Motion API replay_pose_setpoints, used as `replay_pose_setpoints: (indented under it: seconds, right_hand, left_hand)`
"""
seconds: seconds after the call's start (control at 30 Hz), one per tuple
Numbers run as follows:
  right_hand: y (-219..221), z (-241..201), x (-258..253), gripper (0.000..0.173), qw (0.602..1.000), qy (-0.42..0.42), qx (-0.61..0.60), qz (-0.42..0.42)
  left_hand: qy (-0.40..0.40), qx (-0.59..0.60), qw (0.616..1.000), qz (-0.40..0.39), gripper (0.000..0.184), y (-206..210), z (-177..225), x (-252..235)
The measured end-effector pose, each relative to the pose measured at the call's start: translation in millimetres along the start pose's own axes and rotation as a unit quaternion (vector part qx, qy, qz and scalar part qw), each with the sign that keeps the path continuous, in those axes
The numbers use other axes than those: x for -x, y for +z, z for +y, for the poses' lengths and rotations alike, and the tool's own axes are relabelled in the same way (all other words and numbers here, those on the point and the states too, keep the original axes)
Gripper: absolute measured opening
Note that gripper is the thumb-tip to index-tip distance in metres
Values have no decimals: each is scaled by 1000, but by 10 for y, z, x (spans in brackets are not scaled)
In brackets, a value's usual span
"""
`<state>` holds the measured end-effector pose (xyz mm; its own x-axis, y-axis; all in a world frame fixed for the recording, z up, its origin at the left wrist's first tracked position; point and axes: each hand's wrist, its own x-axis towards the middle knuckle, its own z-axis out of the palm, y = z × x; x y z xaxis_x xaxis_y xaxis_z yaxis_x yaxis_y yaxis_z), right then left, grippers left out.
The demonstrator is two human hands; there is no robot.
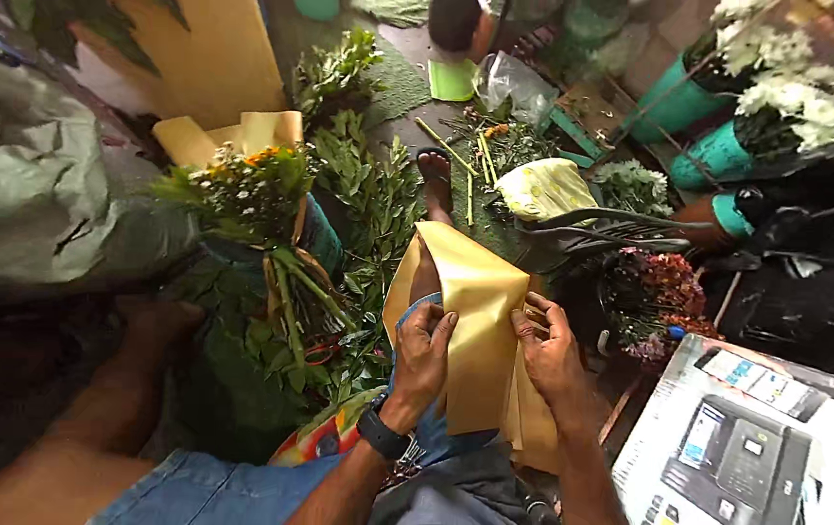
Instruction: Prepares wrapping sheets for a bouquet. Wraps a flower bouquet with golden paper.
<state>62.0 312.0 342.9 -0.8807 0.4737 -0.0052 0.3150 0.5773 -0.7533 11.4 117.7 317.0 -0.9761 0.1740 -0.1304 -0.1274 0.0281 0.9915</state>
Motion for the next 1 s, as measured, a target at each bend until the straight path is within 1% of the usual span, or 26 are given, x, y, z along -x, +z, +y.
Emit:
replay_pose_setpoints:
  seconds: [0.03,0.1,0.13,0.2,0.23,0.27,0.33,0.37,0.4,0.43,0.47,0.5,0.57,0.6,0.67,0.7,0.77,0.8,0.83,0.9,1.0]
  right_hand:
    - [73,-84,57,55,999,-30,23,4]
    - [193,-277,191,68,995,-81,58,17]
    - [247,-354,272,77,992,-101,68,20]
    - [336,-437,425,91,987,-126,101,6]
    - [366,-435,476,97,983,-126,135,-15]
    - [386,-412,514,105,975,-127,179,-42]
    - [410,-358,589,119,952,-147,256,-78]
    - [421,-362,632,122,948,-156,266,-78]
    - [427,-387,670,120,952,-158,252,-71]
    - [426,-415,688,110,962,-159,216,-58]
    - [418,-437,679,93,972,-159,171,-40]
    - [394,-448,648,73,978,-160,131,-25]
    - [305,-456,549,31,981,-168,95,4]
    - [255,-454,491,21,978,-182,97,12]
    - [174,-443,396,21,974,-205,96,8]
    - [158,-444,358,26,974,-212,81,2]
    - [177,-484,304,49,977,-212,31,-9]
    - [201,-507,284,54,978,-207,10,-6]
    - [219,-529,271,56,979,-203,-6,-4]
    - [237,-568,251,48,979,-202,-13,0]
    - [224,-602,235,24,975,-222,10,4]
  left_hand:
    - [-9,18,1000,12,13,-50,-58,12]
    - [-9,66,997,39,15,-99,-139,53]
    - [-5,95,994,48,19,-108,-152,77]
    - [12,138,989,52,34,-124,-145,88]
    - [21,144,988,49,41,-137,-141,74]
    - [28,146,988,44,43,-149,-136,61]
    - [40,161,986,26,35,-149,-130,54]
    - [57,173,983,8,29,-144,-145,52]
    - [77,179,981,-13,24,-139,-156,54]
    - [99,175,979,-31,20,-132,-151,58]
    - [122,166,978,-41,18,-119,-140,56]
    - [143,155,977,-44,21,-106,-120,50]
    - [172,136,975,-31,26,-92,-81,22]
    - [177,135,974,-27,21,-95,-59,2]
    - [179,150,971,-46,11,-107,-4,-36]
    - [182,159,968,-64,11,-106,27,-48]
    - [203,152,964,-80,14,-84,98,-71]
    - [212,151,962,-80,16,-67,134,-83]
    - [217,153,961,-80,16,-51,156,-94]
    - [218,157,961,-72,12,-22,181,-116]
    - [220,160,961,-49,8,11,202,-130]
